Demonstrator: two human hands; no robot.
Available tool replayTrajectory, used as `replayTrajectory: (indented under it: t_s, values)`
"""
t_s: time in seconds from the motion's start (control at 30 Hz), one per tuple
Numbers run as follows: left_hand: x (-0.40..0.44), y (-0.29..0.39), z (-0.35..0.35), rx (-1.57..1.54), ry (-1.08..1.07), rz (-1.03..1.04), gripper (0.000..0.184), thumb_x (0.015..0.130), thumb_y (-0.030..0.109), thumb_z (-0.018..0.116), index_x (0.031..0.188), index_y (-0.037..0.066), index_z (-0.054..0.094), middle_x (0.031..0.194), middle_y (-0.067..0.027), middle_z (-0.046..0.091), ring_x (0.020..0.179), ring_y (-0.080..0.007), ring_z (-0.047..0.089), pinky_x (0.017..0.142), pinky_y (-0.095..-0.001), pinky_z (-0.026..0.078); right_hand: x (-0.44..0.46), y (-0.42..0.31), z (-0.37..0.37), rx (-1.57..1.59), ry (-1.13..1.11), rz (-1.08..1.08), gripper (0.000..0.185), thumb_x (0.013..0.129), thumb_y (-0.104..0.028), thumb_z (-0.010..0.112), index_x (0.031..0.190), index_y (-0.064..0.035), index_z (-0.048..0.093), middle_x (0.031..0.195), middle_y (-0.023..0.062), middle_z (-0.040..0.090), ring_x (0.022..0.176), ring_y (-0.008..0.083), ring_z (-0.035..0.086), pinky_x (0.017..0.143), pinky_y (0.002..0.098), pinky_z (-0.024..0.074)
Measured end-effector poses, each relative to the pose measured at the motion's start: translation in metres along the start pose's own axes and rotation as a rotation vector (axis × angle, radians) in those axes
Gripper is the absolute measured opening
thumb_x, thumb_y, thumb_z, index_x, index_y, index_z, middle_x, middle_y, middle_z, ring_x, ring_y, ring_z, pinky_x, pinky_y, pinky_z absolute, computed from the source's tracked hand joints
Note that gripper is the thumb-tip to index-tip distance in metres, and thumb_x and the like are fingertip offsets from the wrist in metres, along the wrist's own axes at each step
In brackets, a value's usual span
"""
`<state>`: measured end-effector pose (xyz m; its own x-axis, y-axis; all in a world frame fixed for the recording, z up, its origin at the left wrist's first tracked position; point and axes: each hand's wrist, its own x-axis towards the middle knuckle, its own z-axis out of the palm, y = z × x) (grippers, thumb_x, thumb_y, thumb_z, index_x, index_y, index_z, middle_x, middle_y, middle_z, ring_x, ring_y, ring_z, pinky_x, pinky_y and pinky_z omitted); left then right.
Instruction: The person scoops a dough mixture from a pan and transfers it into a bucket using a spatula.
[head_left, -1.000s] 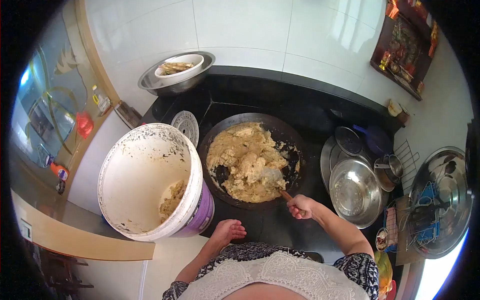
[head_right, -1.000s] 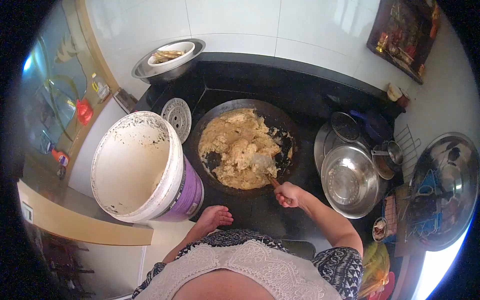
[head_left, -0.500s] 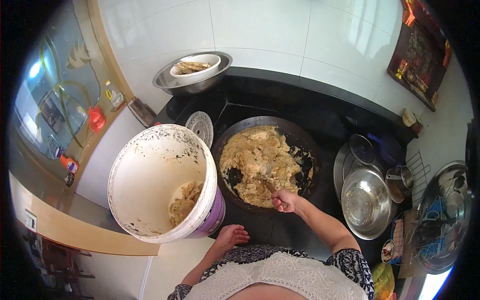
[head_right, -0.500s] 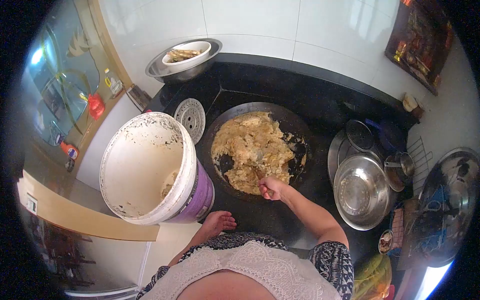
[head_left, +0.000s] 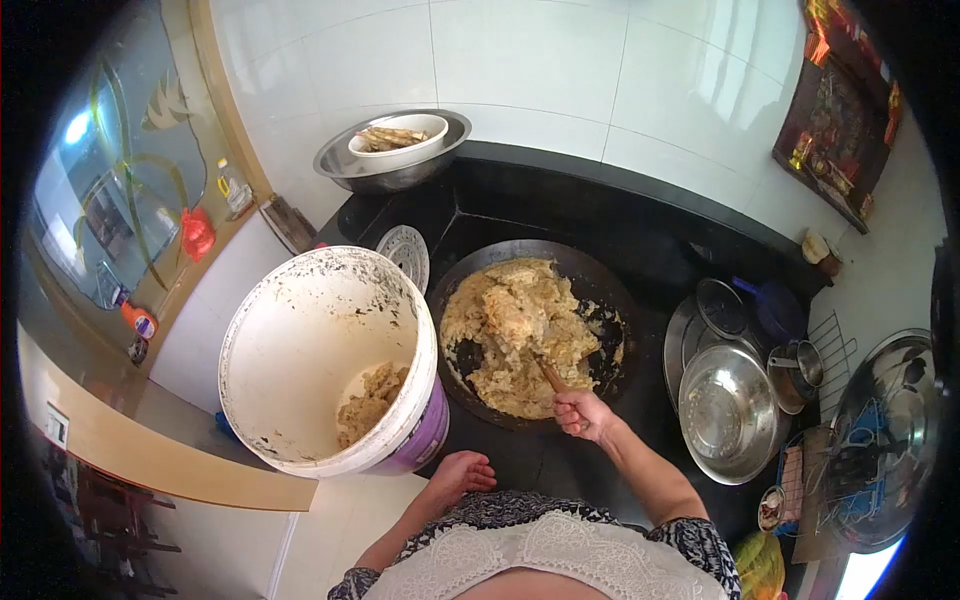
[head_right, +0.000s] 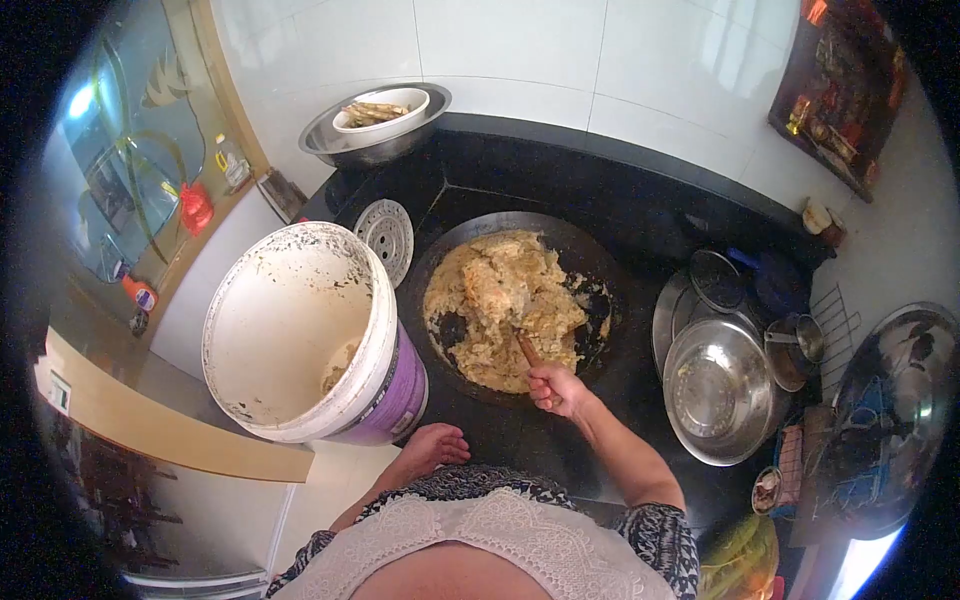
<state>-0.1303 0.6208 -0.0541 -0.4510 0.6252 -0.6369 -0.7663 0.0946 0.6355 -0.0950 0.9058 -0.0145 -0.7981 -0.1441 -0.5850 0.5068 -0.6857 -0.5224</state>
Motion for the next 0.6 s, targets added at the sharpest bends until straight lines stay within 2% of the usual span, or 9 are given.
replayTrajectory:
  t_s: [0.03,0.07,0.13,0.17,0.23,0.33,0.47,0.57,0.6]
  values:
    - [-0.007,0.006,0.007,0.126,0.009,0.01,0.022,0.086,0.02,0.051,0.098,0.001,0.051,0.088,-0.0123,0.059,0.077,-0.0231,0.061,0.071,-0.0343,0.051,-0.01,-0.005,0.003,-0.01,0.002,0.009,0.011,0.088,-0.012,0.044,0.078,-0.0093,0.039,0.056,-0.0052,0.036,0.04,0.0028,0.033,0.031,0.0192,0.0264]
    - [-0.015,0.012,0.013,0.124,0.002,0.016,0.022,0.086,0.02,0.051,0.098,0.001,0.051,0.088,-0.0123,0.059,0.077,-0.0231,0.061,0.071,-0.0343,0.051,-0.018,-0.01,0.005,-0.023,0.004,0.018,0.014,0.088,-0.012,0.044,0.075,-0.0114,0.036,0.056,-0.0051,0.036,0.041,0.0031,0.034,0.032,0.0195,0.0264]
    - [-0.033,0.024,0.024,0.52,-0.154,0.222,0.021,0.089,0.015,0.049,0.101,-0.001,0.052,0.096,-0.0103,0.058,0.087,-0.0187,0.059,0.079,-0.0314,0.047,-0.029,-0.013,0.005,0.002,0.012,0.026,0.011,0.088,-0.012,0.043,0.078,-0.01,0.039,0.057,-0.0046,0.036,0.04,0.0028,0.033,0.031,0.0186,0.0264]
    - [-0.042,0.031,0.028,0.51,-0.155,0.229,0.021,0.089,0.015,0.049,0.101,-0.001,0.052,0.096,-0.0103,0.058,0.087,-0.0187,0.059,0.079,-0.0314,0.047,-0.034,-0.014,0.006,0.082,-0.006,0.053,0.009,0.088,-0.012,0.043,0.082,-0.0074,0.041,0.057,-0.0045,0.036,0.039,0.0025,0.033,0.03,0.0183,0.0262]
    - [-0.062,0.046,0.031,0.571,-0.378,0.362,0.022,0.09,0.016,0.048,0.106,0.0,0.051,0.095,-0.007,0.058,0.088,-0.0131,0.056,0.079,-0.0267,0.046,-0.039,-0.01,0.013,0.155,-0.024,0.083,0.008,0.089,-0.012,0.042,0.086,-0.0049,0.043,0.057,-0.0043,0.036,0.038,0.0022,0.032,0.028,0.018,0.026]
    - [-0.087,0.061,0.033,0.467,-0.474,0.419,0.022,0.09,0.016,0.048,0.106,0.001,0.051,0.097,-0.0067,0.058,0.091,-0.0135,0.056,0.082,-0.0269,0.045,-0.048,-0.005,0.03,0.229,-0.077,0.05,0.009,0.09,-0.012,0.04,0.087,-0.004,0.043,0.056,-0.0044,0.036,0.038,0.0022,0.032,0.027,0.0179,0.0259]
    - [-0.102,0.063,0.028,0.46,-0.417,0.442,0.023,0.091,0.017,0.048,0.106,0.0,0.051,0.098,-0.0069,0.057,0.092,-0.0138,0.056,0.083,-0.0278,0.044,-0.072,-0.021,0.062,0.227,-0.117,-0.038,0.011,0.09,-0.013,0.041,0.089,-0.0029,0.045,0.056,-0.0042,0.035,0.037,0.0022,0.032,0.027,0.0179,0.0263]
    - [-0.117,0.066,0.028,0.427,-0.377,0.492,0.022,0.091,0.015,0.047,0.106,0.0,0.05,0.1,-0.0073,0.057,0.093,-0.0139,0.056,0.083,-0.0286,0.044,-0.099,-0.046,0.095,0.098,-0.144,-0.132,0.011,0.088,-0.013,0.043,0.09,-0.0028,0.045,0.057,-0.0044,0.036,0.037,0.0019,0.032,0.026,0.0179,0.0276]
    - [-0.125,0.069,0.031,0.435,-0.371,0.545,0.024,0.091,0.016,0.043,0.106,-0.001,0.05,0.099,-0.0093,0.057,0.094,-0.0174,0.056,0.085,-0.0315,0.044,-0.108,-0.054,0.106,0.07,-0.162,-0.147,0.008,0.088,-0.012,0.043,0.089,-0.0042,0.046,0.059,-0.0036,0.038,0.039,0.0022,0.032,0.028,0.0183,0.025]
